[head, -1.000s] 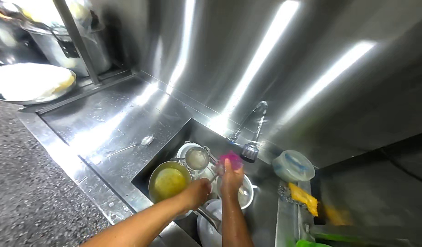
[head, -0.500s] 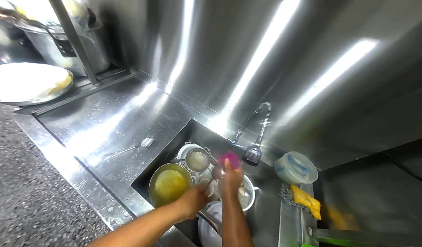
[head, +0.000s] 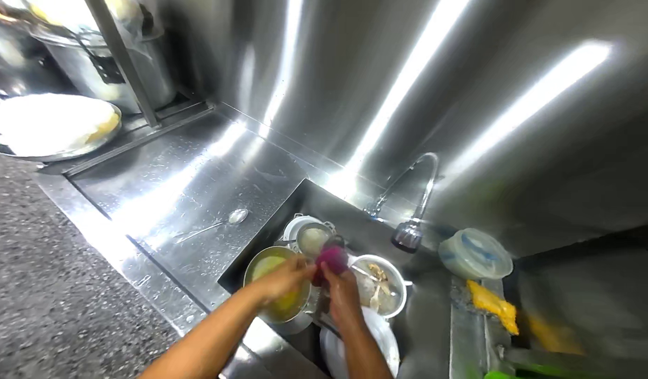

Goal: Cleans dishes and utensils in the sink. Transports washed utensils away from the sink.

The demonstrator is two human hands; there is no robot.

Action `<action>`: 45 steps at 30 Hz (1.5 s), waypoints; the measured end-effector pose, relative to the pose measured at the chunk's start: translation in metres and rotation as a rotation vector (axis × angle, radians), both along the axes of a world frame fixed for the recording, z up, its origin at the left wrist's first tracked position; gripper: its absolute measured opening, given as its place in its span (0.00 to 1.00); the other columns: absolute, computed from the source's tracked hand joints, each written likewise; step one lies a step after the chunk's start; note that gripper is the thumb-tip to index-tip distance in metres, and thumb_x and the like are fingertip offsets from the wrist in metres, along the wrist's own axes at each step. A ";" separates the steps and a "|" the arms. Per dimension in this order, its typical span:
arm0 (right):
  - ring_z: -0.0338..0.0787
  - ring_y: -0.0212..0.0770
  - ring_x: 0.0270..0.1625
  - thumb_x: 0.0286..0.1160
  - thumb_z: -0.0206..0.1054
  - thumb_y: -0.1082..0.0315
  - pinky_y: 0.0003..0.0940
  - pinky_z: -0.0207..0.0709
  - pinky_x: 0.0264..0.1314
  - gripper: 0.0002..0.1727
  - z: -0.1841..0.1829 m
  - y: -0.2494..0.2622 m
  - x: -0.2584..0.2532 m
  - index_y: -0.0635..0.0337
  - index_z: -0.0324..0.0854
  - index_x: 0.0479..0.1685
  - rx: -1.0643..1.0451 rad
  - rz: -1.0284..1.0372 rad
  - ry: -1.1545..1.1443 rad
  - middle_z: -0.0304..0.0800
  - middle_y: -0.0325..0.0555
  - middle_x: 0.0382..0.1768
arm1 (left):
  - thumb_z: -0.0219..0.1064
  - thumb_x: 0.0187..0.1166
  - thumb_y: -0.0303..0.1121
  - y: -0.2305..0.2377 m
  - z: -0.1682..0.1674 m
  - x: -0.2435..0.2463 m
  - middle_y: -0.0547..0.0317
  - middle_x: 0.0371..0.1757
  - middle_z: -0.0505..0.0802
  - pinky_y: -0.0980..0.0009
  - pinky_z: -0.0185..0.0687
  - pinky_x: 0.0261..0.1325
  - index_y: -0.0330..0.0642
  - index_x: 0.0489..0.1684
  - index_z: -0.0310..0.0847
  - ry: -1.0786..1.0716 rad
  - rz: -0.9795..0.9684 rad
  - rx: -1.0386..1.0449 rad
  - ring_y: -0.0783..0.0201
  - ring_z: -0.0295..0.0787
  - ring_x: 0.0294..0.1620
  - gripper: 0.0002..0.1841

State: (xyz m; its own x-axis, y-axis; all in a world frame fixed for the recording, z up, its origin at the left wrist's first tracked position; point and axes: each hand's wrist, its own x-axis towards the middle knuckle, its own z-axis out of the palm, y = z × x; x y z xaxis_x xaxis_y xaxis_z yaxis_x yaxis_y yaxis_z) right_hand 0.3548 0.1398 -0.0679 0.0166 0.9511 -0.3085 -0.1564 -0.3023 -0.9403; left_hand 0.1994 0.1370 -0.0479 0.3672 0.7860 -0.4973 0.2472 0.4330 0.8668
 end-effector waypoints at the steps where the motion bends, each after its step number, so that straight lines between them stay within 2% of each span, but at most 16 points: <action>1: 0.91 0.36 0.32 0.84 0.61 0.76 0.31 0.88 0.40 0.09 0.006 0.000 -0.003 0.74 0.79 0.53 -0.027 0.112 -0.075 0.90 0.49 0.33 | 0.48 0.94 0.44 0.004 0.000 -0.008 0.36 0.76 0.79 0.50 0.77 0.74 0.34 0.85 0.61 -0.035 0.057 0.020 0.47 0.80 0.73 0.28; 5: 0.92 0.37 0.32 0.85 0.62 0.71 0.33 0.89 0.39 0.13 0.015 -0.008 -0.031 0.72 0.77 0.60 -0.129 0.389 -0.057 0.91 0.49 0.34 | 0.39 0.96 0.47 0.012 -0.010 -0.011 0.53 0.49 0.93 0.64 0.88 0.48 0.38 0.65 0.78 -0.316 0.361 -0.059 0.63 0.91 0.45 0.26; 8: 0.94 0.38 0.35 0.84 0.66 0.67 0.35 0.90 0.43 0.16 0.004 -0.016 -0.047 0.70 0.78 0.61 -0.166 0.497 -0.060 0.93 0.50 0.38 | 0.36 0.96 0.42 0.016 -0.014 -0.027 0.52 0.47 0.95 0.61 0.89 0.54 0.36 0.60 0.76 -0.433 0.580 -0.056 0.59 0.94 0.48 0.24; 10: 0.94 0.41 0.42 0.83 0.67 0.64 0.40 0.89 0.50 0.18 0.000 -0.030 -0.052 0.69 0.79 0.62 -0.132 0.645 -0.156 0.92 0.53 0.44 | 0.36 0.97 0.41 0.021 -0.012 -0.053 0.59 0.38 0.93 0.67 0.91 0.47 0.38 0.58 0.75 -0.362 0.707 0.058 0.66 0.93 0.37 0.22; 13: 0.90 0.54 0.59 0.81 0.68 0.61 0.54 0.78 0.68 0.22 0.001 -0.044 -0.037 0.71 0.81 0.63 -0.063 0.810 -0.371 0.90 0.63 0.54 | 0.35 0.96 0.41 0.028 -0.007 -0.104 0.75 0.27 0.85 0.77 0.84 0.32 0.51 0.50 0.73 -0.206 0.784 0.281 0.78 0.81 0.23 0.18; 15: 0.89 0.57 0.62 0.80 0.69 0.61 0.56 0.77 0.71 0.24 -0.009 -0.052 -0.013 0.72 0.80 0.66 -0.071 0.732 -0.440 0.89 0.65 0.56 | 0.38 0.96 0.36 0.030 -0.001 -0.134 0.67 0.30 0.86 0.74 0.87 0.31 0.43 0.61 0.70 0.038 0.710 0.336 0.73 0.83 0.22 0.15; 17: 0.90 0.56 0.63 0.79 0.70 0.61 0.54 0.80 0.70 0.31 -0.025 -0.051 0.020 0.68 0.71 0.79 -0.146 0.581 -0.473 0.87 0.65 0.61 | 0.43 0.95 0.29 0.032 -0.002 -0.150 0.49 0.39 0.90 0.68 0.88 0.33 0.34 0.73 0.67 0.385 0.528 0.276 0.65 0.88 0.24 0.16; 19: 0.93 0.53 0.58 0.80 0.71 0.60 0.51 0.85 0.64 0.37 -0.035 -0.047 0.055 0.54 0.63 0.89 -0.219 0.446 -0.496 0.88 0.61 0.63 | 0.49 0.93 0.27 0.031 -0.005 -0.150 0.39 0.53 0.91 0.54 0.90 0.47 0.32 0.75 0.69 0.719 0.332 0.214 0.53 0.94 0.40 0.17; 21: 0.94 0.50 0.54 0.80 0.70 0.57 0.50 0.87 0.59 0.32 -0.039 -0.044 0.083 0.55 0.70 0.82 -0.262 0.343 -0.501 0.90 0.58 0.58 | 0.59 0.88 0.24 0.023 -0.004 -0.140 0.28 0.61 0.88 0.35 0.79 0.64 0.30 0.68 0.79 1.016 0.280 0.320 0.34 0.88 0.60 0.15; 24: 0.90 0.50 0.62 0.79 0.72 0.58 0.52 0.81 0.69 0.28 -0.045 -0.038 0.111 0.60 0.76 0.75 -0.292 0.319 -0.538 0.89 0.58 0.61 | 0.65 0.79 0.20 0.006 -0.012 -0.128 0.18 0.73 0.77 0.26 0.62 0.76 0.24 0.61 0.83 1.154 0.337 0.629 0.18 0.68 0.76 0.14; 28: 0.88 0.54 0.65 0.77 0.74 0.61 0.55 0.77 0.72 0.28 -0.055 -0.026 0.122 0.62 0.77 0.74 -0.327 0.333 -0.669 0.88 0.61 0.62 | 0.63 0.82 0.25 0.006 -0.039 -0.072 0.28 0.69 0.84 0.36 0.70 0.77 0.29 0.55 0.88 1.020 0.119 0.743 0.30 0.79 0.73 0.12; 31: 0.88 0.54 0.66 0.77 0.74 0.60 0.55 0.76 0.73 0.30 -0.048 -0.022 0.120 0.64 0.76 0.75 -0.332 0.306 -0.671 0.88 0.61 0.62 | 0.59 0.87 0.28 0.039 -0.055 -0.019 0.39 0.71 0.86 0.48 0.72 0.80 0.33 0.62 0.86 0.906 -0.160 0.534 0.42 0.81 0.75 0.14; 34: 0.89 0.56 0.64 0.76 0.74 0.59 0.57 0.77 0.70 0.30 -0.043 -0.031 0.120 0.63 0.76 0.75 -0.320 0.281 -0.698 0.89 0.61 0.60 | 0.59 0.85 0.26 0.095 -0.090 0.020 0.39 0.75 0.83 0.48 0.71 0.81 0.31 0.69 0.81 1.005 -0.387 0.347 0.42 0.77 0.78 0.17; 37: 0.90 0.60 0.60 0.73 0.75 0.61 0.62 0.79 0.65 0.29 -0.040 -0.056 0.127 0.66 0.78 0.72 -0.263 0.218 -0.674 0.90 0.64 0.56 | 0.64 0.80 0.24 0.136 -0.131 0.039 0.34 0.79 0.78 0.41 0.68 0.80 0.27 0.67 0.81 1.182 -0.530 0.208 0.35 0.70 0.81 0.18; 39: 0.89 0.63 0.60 0.72 0.75 0.63 0.64 0.77 0.65 0.30 -0.035 -0.073 0.135 0.70 0.77 0.71 -0.242 0.175 -0.638 0.89 0.68 0.55 | 0.65 0.80 0.24 0.154 -0.142 0.051 0.34 0.81 0.75 0.37 0.69 0.77 0.28 0.68 0.81 1.261 -0.564 0.126 0.34 0.69 0.82 0.19; 45: 0.90 0.62 0.58 0.73 0.74 0.65 0.62 0.78 0.65 0.28 -0.021 -0.106 0.147 0.73 0.76 0.70 -0.221 0.092 -0.599 0.90 0.68 0.54 | 0.62 0.83 0.30 0.164 -0.135 0.068 0.31 0.80 0.75 0.39 0.75 0.72 0.27 0.78 0.69 1.307 -0.313 -0.048 0.35 0.75 0.79 0.25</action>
